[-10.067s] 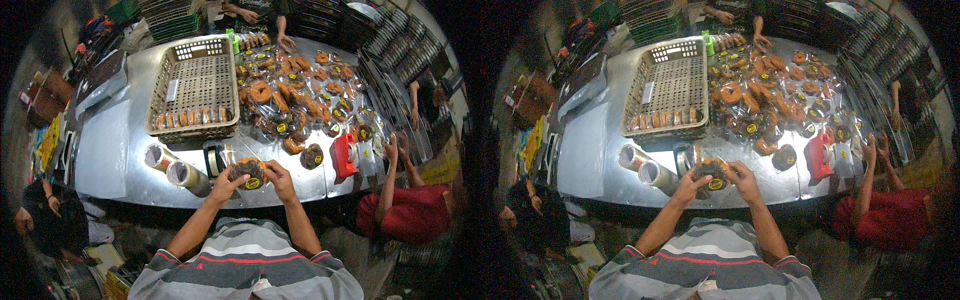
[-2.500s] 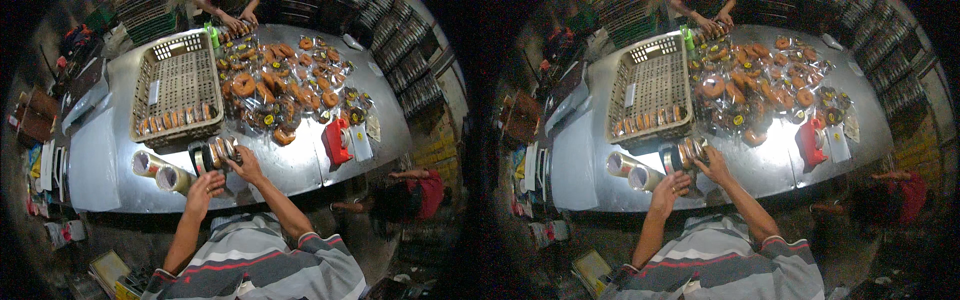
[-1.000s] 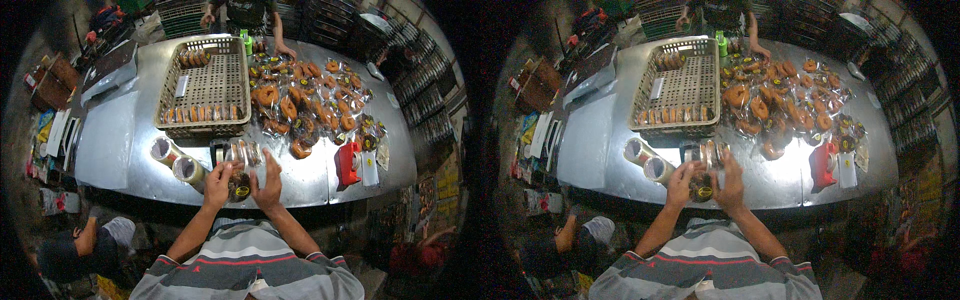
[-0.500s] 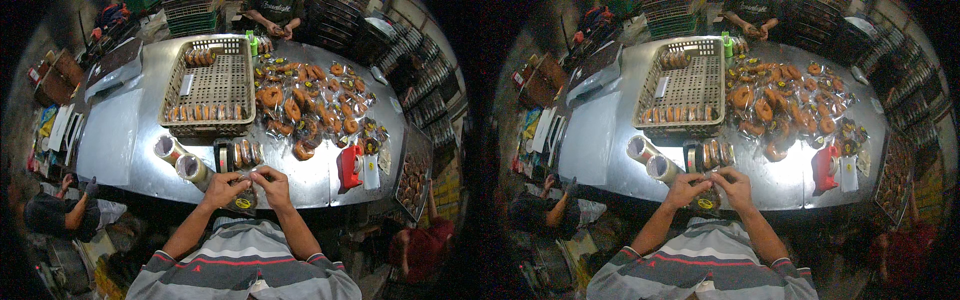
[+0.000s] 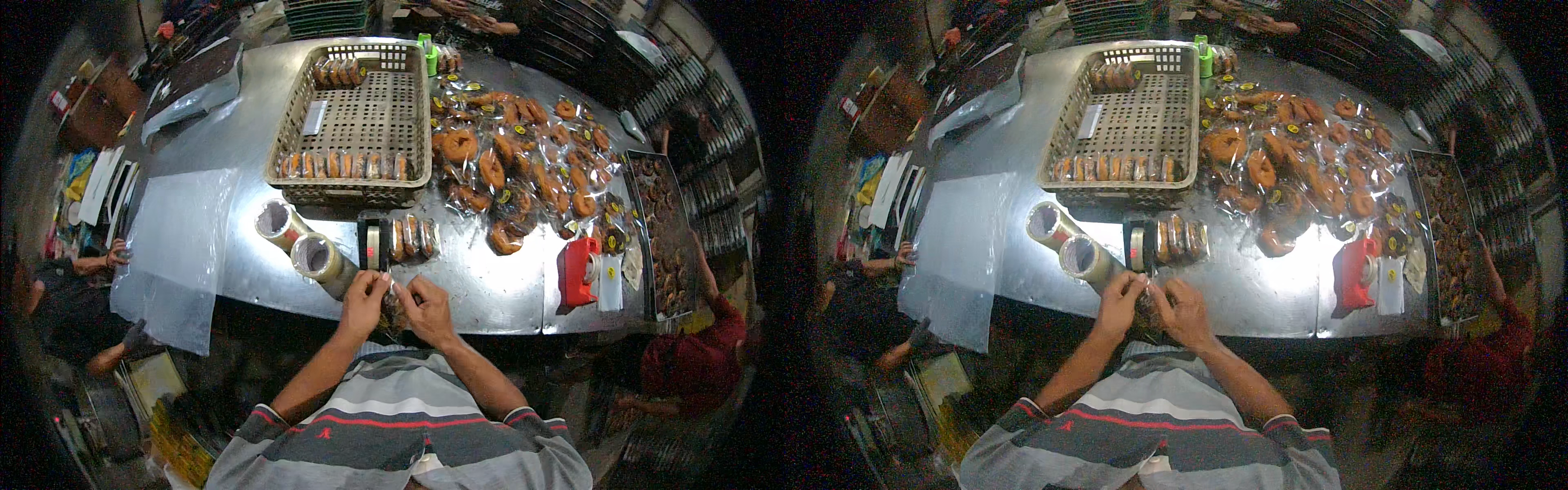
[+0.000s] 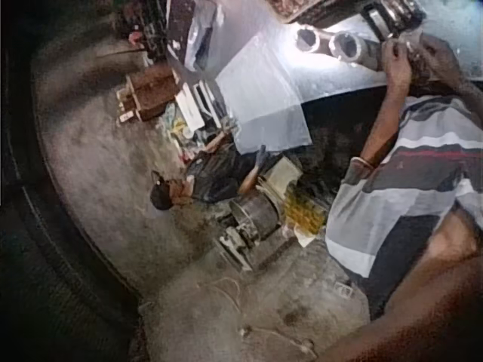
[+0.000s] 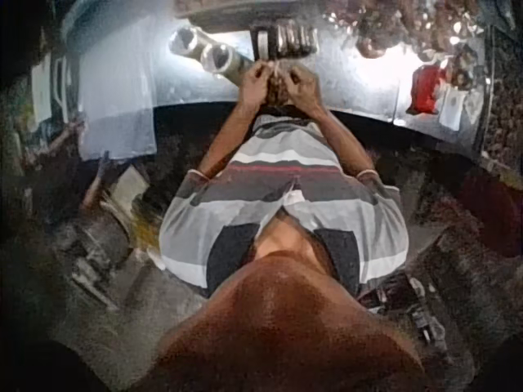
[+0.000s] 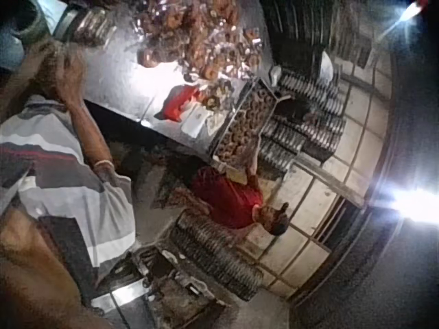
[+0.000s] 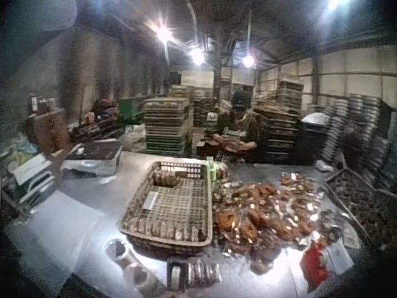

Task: The person places individual bread rolls into clear plastic bags, seals them, and applies a yellow sticker to each package. The packaged rolls are then placed into a plastic basket on the table.

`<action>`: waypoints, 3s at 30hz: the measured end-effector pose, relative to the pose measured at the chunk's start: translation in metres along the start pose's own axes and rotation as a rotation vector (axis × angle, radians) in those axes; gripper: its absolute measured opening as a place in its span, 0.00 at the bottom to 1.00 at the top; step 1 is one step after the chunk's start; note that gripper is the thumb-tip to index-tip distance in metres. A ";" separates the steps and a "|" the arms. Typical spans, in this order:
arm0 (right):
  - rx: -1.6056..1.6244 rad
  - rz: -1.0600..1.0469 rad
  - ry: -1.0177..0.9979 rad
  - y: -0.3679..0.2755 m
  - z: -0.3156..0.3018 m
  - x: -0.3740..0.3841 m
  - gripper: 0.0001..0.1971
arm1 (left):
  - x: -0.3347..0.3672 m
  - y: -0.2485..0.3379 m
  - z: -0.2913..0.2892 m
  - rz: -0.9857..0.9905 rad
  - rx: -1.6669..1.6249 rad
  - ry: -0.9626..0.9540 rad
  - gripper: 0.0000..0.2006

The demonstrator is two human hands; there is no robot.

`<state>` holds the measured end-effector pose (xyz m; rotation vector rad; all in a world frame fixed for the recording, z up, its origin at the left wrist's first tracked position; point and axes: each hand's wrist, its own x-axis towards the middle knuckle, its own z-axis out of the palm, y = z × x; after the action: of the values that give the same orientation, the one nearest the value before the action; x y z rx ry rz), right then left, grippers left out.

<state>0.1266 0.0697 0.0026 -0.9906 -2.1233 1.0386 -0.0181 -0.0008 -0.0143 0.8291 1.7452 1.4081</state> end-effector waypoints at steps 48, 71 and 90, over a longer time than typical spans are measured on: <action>-0.121 0.048 0.575 0.167 -0.006 0.040 0.28 | 0.163 0.073 0.123 0.649 0.613 -0.190 0.34; 0.482 0.445 0.102 0.050 -0.031 -0.030 0.32 | 0.047 0.033 0.056 -0.170 -0.441 -0.273 0.14; 0.944 0.102 0.002 -0.004 -0.050 0.023 0.11 | 0.026 0.062 0.004 0.398 0.219 -0.429 0.17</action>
<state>0.1494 0.1069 0.0371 -0.6043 -1.2904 1.8183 -0.0264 0.0348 0.0426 1.5410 1.4628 1.1704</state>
